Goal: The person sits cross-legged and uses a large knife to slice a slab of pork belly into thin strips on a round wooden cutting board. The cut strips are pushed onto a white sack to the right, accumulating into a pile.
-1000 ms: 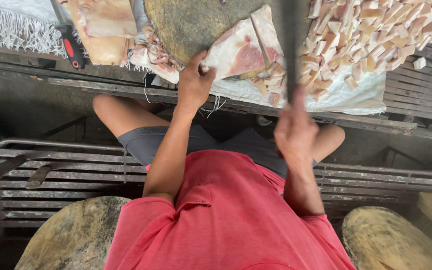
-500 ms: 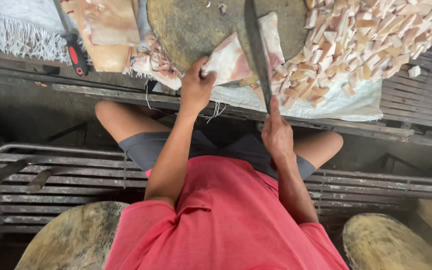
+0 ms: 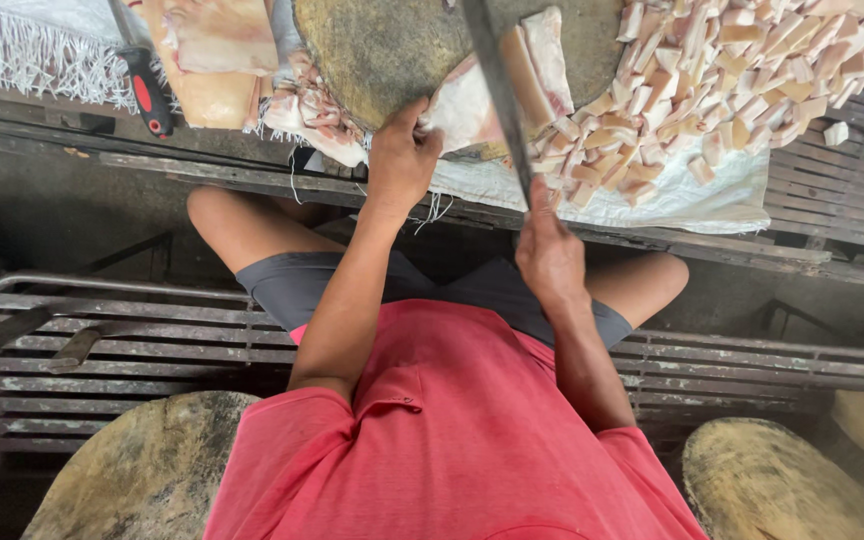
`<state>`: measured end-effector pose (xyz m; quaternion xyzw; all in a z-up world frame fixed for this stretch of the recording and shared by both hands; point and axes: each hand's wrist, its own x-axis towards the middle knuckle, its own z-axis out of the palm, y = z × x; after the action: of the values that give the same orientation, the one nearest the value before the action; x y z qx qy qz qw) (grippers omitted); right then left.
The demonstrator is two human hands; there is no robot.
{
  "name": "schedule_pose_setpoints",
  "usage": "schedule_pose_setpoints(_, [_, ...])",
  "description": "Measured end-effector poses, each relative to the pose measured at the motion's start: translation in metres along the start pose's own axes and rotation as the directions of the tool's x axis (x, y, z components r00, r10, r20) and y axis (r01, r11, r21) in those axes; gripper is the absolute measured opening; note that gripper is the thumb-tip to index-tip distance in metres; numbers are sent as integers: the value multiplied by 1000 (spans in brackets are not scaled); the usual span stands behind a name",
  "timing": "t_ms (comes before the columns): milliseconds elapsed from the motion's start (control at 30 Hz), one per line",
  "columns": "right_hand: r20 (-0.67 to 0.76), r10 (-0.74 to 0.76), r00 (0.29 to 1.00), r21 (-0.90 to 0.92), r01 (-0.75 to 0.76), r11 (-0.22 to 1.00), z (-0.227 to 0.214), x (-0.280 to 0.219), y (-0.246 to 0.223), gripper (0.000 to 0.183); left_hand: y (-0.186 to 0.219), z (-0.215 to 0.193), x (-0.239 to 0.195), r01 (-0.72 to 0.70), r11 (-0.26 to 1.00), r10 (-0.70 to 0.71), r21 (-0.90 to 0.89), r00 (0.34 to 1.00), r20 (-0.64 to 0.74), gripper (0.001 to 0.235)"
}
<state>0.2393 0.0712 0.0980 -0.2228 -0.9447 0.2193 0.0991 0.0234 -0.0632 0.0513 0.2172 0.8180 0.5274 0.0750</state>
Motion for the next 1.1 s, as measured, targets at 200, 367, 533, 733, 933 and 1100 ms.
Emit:
schedule_pose_setpoints(200, [-560,-40,827,314,256,914,-70,-13,-7,61,-4,4,-3,27,1000,-27,-9,999,19,43])
schedule_pose_setpoints(367, [-140,-198,970,-230,163,960,5,-1,2,80,-3,0,-1,47,999,-46,-11,999,19,41])
schedule_pose_setpoints(533, [124,41,991,0,-42,999,2,-11,9,69,-11,14,1,-3,1000,3,1,1000,-1,39])
schedule_pose_setpoints(733, [81,32,996,-70,-26,997,10,12,12,69,-17,31,11,-70,997,69,-22,996,-61,36])
schedule_pose_setpoints(933, [-26,32,999,56,-30,998,24,21,12,70,-11,16,14,372,905,-340,-206,924,175,37])
schedule_pose_setpoints(1100, [-52,41,998,85,-36,996,21,-11,2,71,-14,32,13,6,998,-5,-56,1000,16,42])
